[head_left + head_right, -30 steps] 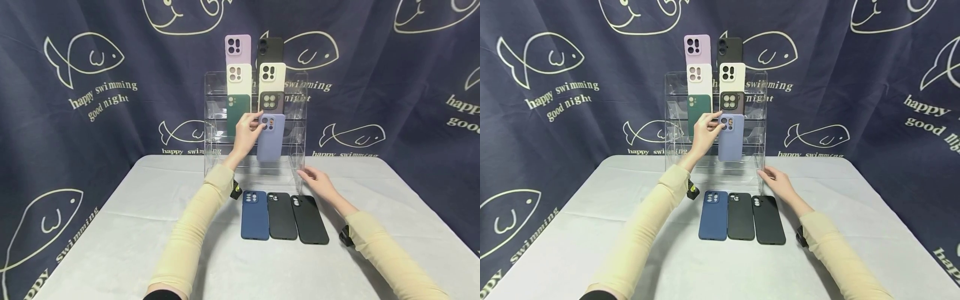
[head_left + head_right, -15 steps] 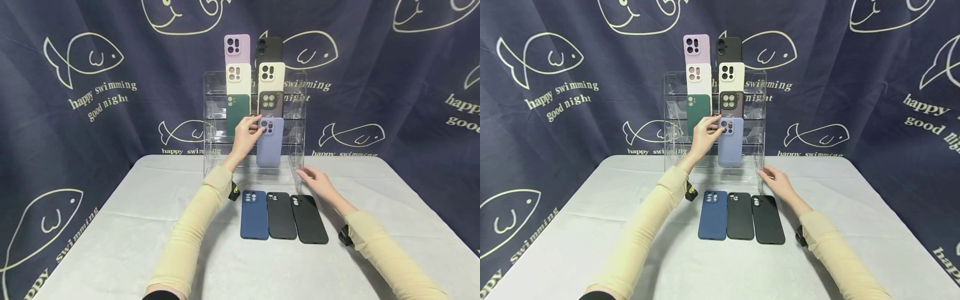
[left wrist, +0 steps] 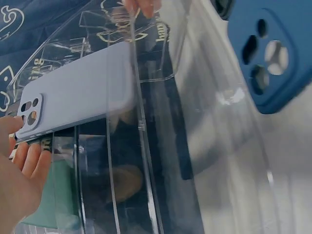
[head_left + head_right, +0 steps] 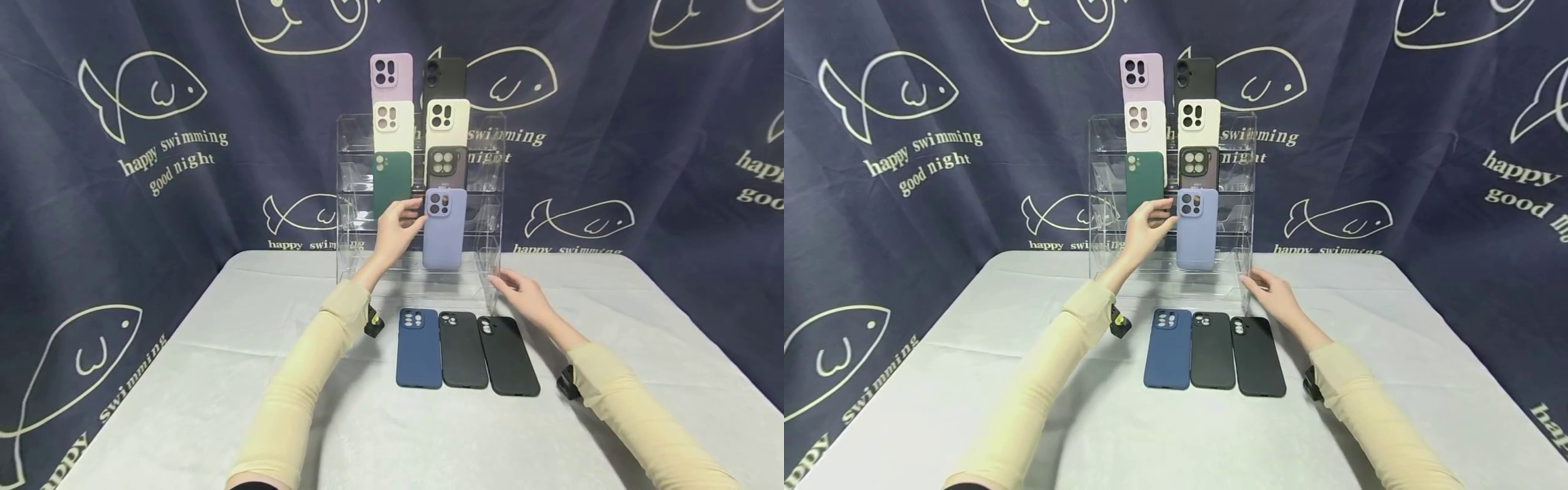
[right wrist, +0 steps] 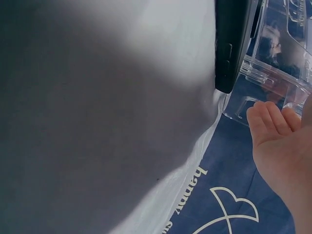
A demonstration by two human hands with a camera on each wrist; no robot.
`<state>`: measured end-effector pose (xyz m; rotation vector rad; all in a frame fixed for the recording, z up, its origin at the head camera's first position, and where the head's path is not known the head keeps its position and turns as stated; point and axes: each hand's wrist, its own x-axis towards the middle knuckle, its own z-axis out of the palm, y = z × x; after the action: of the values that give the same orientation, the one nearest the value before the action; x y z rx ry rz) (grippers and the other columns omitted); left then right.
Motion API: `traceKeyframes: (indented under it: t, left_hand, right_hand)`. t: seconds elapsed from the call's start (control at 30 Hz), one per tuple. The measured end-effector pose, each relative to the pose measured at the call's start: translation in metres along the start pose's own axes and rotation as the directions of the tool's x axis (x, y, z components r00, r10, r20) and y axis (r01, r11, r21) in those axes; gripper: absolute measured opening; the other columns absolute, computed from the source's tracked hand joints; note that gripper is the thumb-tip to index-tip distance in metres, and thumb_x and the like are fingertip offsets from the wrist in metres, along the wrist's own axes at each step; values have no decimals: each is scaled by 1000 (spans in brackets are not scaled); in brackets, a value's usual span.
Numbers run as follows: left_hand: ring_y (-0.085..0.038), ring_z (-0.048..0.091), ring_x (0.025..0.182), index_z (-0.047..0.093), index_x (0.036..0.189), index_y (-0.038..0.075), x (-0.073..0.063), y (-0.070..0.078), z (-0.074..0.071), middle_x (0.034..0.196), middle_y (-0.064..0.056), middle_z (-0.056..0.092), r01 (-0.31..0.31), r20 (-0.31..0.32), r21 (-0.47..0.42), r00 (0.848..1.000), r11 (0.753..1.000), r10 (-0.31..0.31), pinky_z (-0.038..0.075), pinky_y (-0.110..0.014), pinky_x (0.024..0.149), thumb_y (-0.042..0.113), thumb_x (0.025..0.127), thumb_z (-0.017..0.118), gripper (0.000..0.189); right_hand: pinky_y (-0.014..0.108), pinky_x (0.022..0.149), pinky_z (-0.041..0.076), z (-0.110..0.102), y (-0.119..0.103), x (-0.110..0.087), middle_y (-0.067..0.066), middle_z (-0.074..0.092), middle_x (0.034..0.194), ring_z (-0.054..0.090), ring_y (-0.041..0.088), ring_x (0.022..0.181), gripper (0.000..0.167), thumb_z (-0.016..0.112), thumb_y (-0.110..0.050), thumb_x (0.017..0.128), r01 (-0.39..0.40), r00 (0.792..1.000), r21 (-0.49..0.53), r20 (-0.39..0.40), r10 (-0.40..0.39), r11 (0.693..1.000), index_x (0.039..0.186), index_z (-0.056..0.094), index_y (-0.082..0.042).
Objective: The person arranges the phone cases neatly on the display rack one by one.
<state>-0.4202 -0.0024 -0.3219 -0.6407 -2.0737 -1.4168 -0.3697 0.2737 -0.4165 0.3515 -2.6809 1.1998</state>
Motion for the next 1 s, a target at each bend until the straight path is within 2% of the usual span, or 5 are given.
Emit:
traceKeyframes:
  t: [0.23,0.5,0.7,0.83,1.0]
  left_hand:
    - [-25,65,96,57,122,-1,-20,-8,-10,111,-16,62,2,86,7,996,1000,-3,55,-22,83,8,85,68,40]
    - [-27,66,93,60,117,-3,-41,-19,-20,108,-21,64,-37,107,-18,993,999,39,56,-23,83,4,86,66,33]
    - [-27,65,95,59,117,-3,-57,-25,-23,109,-20,63,-27,171,-18,985,999,30,54,-21,86,1,86,65,32]
    - [-27,66,94,61,115,-2,-66,-28,-27,109,-17,63,-69,205,33,977,997,61,54,-20,85,3,85,66,31]
    - [-28,66,90,62,111,-5,-77,-29,-33,106,-17,64,-109,214,64,972,992,93,55,-23,85,4,83,69,31]
  right_hand:
    - [54,103,40,2,-3,-1,29,48,133,50,45,119,60,47,-41,97,13,1000,8,6,-14,1000,136,43,4]
    - [54,102,41,1,-2,-1,29,49,132,51,45,118,59,47,-40,97,29,1000,12,6,-29,1000,135,44,5]
    - [55,103,40,-2,-1,0,30,49,131,50,46,118,59,47,-40,97,30,1000,6,4,-30,1000,135,44,5]
    - [55,103,39,-1,-1,-1,30,49,131,49,46,119,60,47,-40,97,30,1000,11,6,-30,999,135,43,6]
    - [55,104,38,0,-2,-1,31,48,132,49,46,119,61,46,-41,97,25,1000,9,9,-25,1000,136,42,7]
